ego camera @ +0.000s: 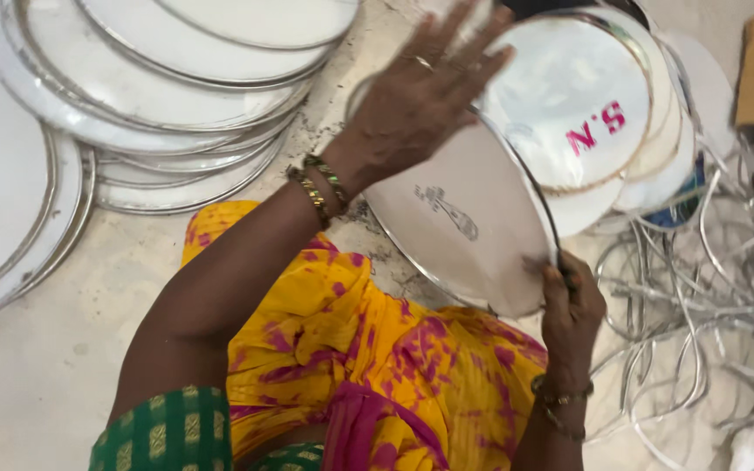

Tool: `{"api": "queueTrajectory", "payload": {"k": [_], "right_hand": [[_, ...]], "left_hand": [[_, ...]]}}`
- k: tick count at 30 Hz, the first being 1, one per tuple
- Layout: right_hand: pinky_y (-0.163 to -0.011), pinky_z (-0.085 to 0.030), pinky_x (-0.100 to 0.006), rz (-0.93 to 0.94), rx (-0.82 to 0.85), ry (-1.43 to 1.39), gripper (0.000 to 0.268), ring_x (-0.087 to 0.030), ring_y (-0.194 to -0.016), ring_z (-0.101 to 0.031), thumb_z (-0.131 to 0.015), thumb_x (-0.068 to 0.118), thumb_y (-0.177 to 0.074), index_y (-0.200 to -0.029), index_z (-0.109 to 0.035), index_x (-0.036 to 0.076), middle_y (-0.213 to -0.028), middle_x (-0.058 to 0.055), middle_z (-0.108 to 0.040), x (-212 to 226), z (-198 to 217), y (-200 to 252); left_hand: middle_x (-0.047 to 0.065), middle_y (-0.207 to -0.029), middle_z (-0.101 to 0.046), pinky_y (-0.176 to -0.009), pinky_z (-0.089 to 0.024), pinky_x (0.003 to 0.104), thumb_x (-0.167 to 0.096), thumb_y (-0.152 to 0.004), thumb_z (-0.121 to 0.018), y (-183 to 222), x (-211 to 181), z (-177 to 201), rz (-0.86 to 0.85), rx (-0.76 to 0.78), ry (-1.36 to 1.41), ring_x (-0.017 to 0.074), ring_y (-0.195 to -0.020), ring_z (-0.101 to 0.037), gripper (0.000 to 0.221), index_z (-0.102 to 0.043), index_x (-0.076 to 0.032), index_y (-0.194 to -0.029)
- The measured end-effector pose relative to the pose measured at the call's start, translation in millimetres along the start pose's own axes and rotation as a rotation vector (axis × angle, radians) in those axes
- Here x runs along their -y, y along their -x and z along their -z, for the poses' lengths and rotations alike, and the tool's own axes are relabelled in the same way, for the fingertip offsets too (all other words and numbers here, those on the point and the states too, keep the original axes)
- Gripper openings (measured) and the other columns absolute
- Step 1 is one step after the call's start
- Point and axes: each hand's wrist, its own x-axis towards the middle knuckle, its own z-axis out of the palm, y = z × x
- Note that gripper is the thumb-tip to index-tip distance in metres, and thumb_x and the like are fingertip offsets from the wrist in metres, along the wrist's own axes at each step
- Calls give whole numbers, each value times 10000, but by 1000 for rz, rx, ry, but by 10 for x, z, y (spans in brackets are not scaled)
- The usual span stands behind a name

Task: The person trims the plastic edges of several drum heads using pliers and a craft knife.

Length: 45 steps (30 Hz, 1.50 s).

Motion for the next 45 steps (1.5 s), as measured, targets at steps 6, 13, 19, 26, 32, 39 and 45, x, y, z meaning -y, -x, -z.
{"api": "queueTrajectory", "payload": {"k": [6, 13, 19, 26, 32, 39, 45], "right_hand": [[-671, -411, -198, -71, -34, 15, 211, -57, -802, -531, -625, 65, -1040, -1209, -658, -57, -941, -15, -652, -390, 308, 155], [-623, -322, -191, -237, -98, -84, 218, -53, -698, -426, -685, 34, -1112, -950, -577, -65, -797, -19, -533, -1233, 860, 334], [-918, -511, -235, -199, -80, -397, 166, -114, -986, -648, -651, -8, -1016, -1174, -629, -53, -1077, -88, -694, -1629, 1069, 318], [-1015, -494, -297, -191, -62, -186, 199, -174, -1021, -652, -640, -75, -1014, -1203, -620, -134, -1100, -172, -688, -1869, 1262, 366], [-997, -485, -253, -317, 79, -78, 311, -153, -1094, -664, -636, -57, -943, -1251, -628, -101, -1153, -135, -699, -1881, 1473, 160], [-689, -357, -241, -276, -88, 83, 110, -86, -723, -481, -690, -71, -1028, -1126, -661, -111, -841, -51, -606, -1467, 1160, 91], [-833, -448, -217, -141, 94, 109, 220, -67, -872, -564, -682, -11, -1047, -1246, -661, -104, -973, -53, -668, -876, 801, -389]], "left_hand": [[168, -1438, -576, -1237, -282, 529, -467, -979, -690, -115, -13, -232, 4, 58, 63, 337, -1414, -464, 653, -539, -20, -1429], [53, -901, -640, -726, -588, 353, -388, -1021, -618, -68, -293, -354, 50, -51, 595, 210, -808, -675, 310, -661, -85, -1067], [30, -893, -646, -668, -542, 364, -414, -960, -642, 16, -624, -240, 109, -81, 680, 212, -827, -689, 262, -694, -162, -1009], [-7, -861, -716, -724, -533, 391, -489, -956, -595, -19, -562, -249, 138, 121, 791, 220, -847, -707, 341, -731, -176, -939], [0, -884, -723, -771, -545, 381, -496, -968, -574, 17, -620, -220, 137, 115, 807, 220, -883, -714, 352, -750, -192, -983], [17, -973, -736, -792, -564, 386, -463, -968, -593, 179, -574, 119, 252, 31, 766, 231, -933, -720, 338, -737, -169, -1052], [48, -859, -757, -777, -565, 398, -436, -936, -644, 211, -206, 328, 554, 197, 867, 243, -873, -745, 304, -776, -165, -974]]}}
